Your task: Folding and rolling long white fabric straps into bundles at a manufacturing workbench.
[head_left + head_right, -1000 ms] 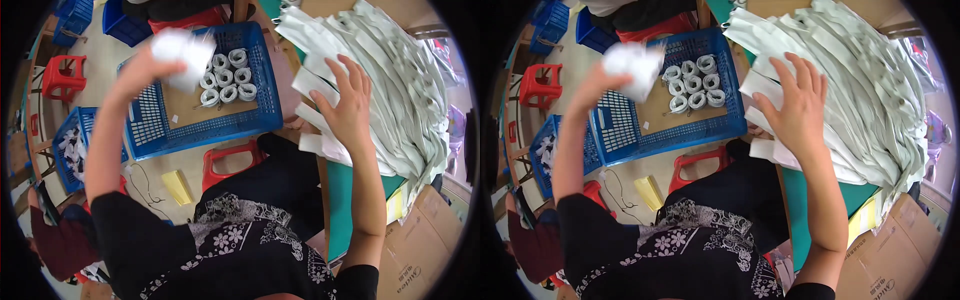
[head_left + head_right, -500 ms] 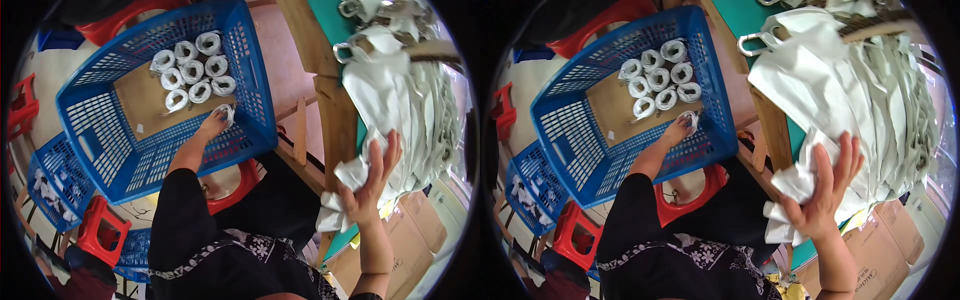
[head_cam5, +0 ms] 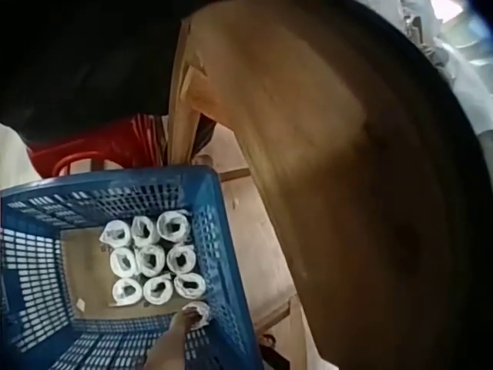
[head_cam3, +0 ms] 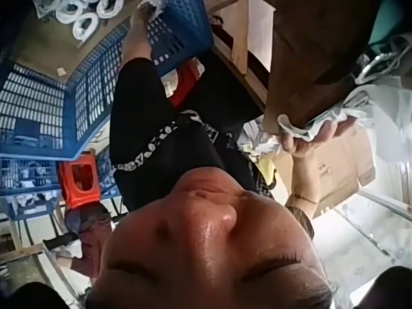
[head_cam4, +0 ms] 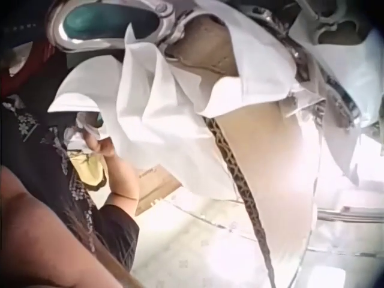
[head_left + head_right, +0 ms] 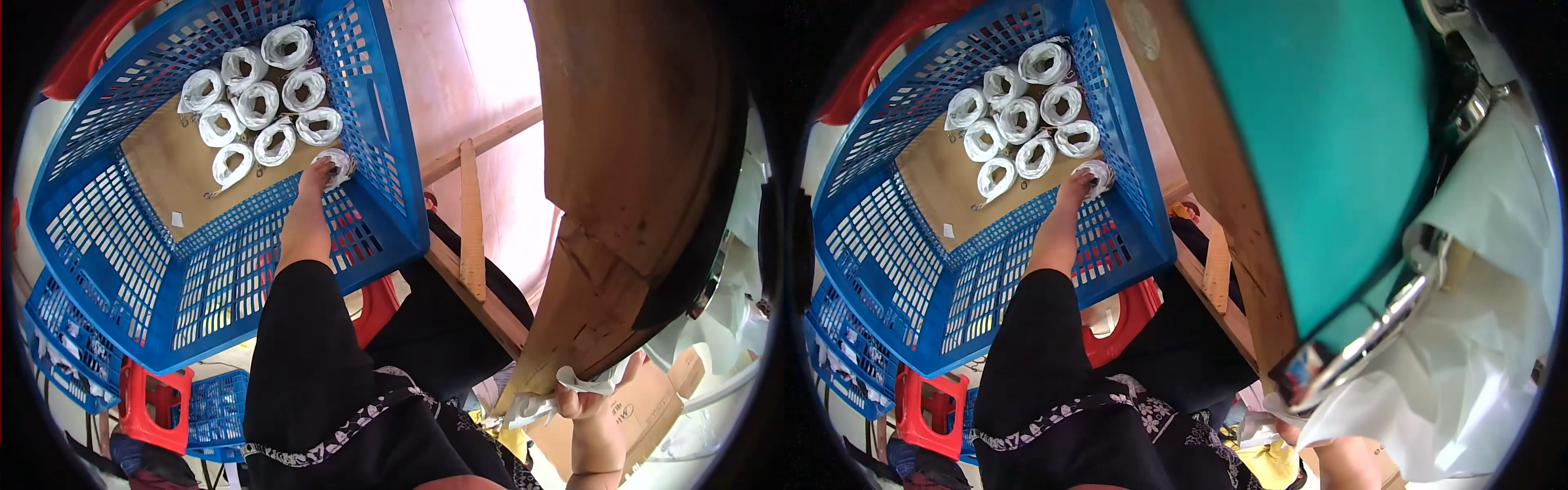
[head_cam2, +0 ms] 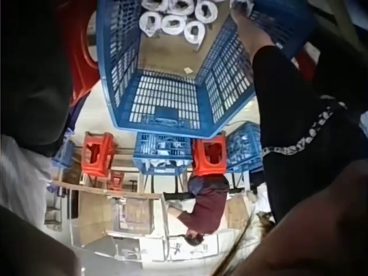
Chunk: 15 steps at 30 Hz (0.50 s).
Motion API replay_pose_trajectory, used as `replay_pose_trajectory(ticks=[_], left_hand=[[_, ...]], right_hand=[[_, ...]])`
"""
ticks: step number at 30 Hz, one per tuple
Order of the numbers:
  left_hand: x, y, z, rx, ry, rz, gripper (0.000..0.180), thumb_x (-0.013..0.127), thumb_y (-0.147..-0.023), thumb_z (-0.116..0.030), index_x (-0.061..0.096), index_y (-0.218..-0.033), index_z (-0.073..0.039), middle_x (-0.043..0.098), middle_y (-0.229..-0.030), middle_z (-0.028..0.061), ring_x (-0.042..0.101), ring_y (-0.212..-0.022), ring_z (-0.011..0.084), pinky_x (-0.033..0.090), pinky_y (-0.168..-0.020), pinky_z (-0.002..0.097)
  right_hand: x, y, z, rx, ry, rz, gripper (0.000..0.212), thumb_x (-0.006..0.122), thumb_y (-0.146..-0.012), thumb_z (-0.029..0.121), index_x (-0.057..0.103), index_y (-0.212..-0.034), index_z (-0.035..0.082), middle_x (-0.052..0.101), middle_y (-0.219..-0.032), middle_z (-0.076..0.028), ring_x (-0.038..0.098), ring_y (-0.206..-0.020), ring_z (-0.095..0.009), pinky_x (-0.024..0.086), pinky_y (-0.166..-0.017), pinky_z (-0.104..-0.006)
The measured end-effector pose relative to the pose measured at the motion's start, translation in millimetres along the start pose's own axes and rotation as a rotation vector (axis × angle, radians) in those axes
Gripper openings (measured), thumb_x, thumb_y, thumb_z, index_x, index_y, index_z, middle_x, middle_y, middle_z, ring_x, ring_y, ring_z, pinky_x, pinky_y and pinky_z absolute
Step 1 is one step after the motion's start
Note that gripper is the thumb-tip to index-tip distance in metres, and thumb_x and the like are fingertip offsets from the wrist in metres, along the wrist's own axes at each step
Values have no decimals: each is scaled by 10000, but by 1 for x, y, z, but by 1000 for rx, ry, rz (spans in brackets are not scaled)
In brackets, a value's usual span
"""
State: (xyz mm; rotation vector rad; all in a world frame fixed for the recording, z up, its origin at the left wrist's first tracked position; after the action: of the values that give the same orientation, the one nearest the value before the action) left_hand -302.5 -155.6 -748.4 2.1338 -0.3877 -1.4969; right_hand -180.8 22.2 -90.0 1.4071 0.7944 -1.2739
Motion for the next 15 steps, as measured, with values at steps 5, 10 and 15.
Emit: replay_pose_trajectory(ticks=[5, 10, 15], left_hand=[[84, -3, -9, -194, -102, -141, 379, 505, -824, -186, 557, -1199, -164, 440, -1327, -32, 281, -1306, 158, 162, -1101, 300], [-64, 10, -28, -297, 188, 70, 322, 468, -833, -226, 634, -1102, -161, 630, -1086, 20, 424, -1169, 186, 211, -993, 450], [-93, 3, -35, -291, 370, 59, 343, 531, -791, -297, 652, -1062, -124, 631, -1087, 51, 409, -1199, 218, 218, -1001, 421]], right_hand=[[5, -10, 1, 21, -99, -53, 899, 551, -763, 381, 57, -1407, -5, 86, -1450, -156, 144, -1315, -299, 67, -1065, -418], [6, -18, 7, 20, -51, -45, 884, 553, -759, 391, 91, -1401, -3, 84, -1448, -182, 133, -1318, -329, 72, -1063, -445], [13, -40, 16, -23, -76, -34, 869, 556, -756, 401, 125, -1395, -1, 82, -1447, -208, 122, -1322, -359, 77, -1061, -472]])
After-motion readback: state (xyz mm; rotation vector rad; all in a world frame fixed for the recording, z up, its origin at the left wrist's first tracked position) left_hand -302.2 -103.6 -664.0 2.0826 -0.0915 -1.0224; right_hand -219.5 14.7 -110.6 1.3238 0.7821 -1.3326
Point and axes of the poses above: each hand's wrist, its own y-axis away from the middle knuckle, its own x-axis out of the palm, z = x × y, the point moved 1 cm from there along -y, towards the middle knuckle
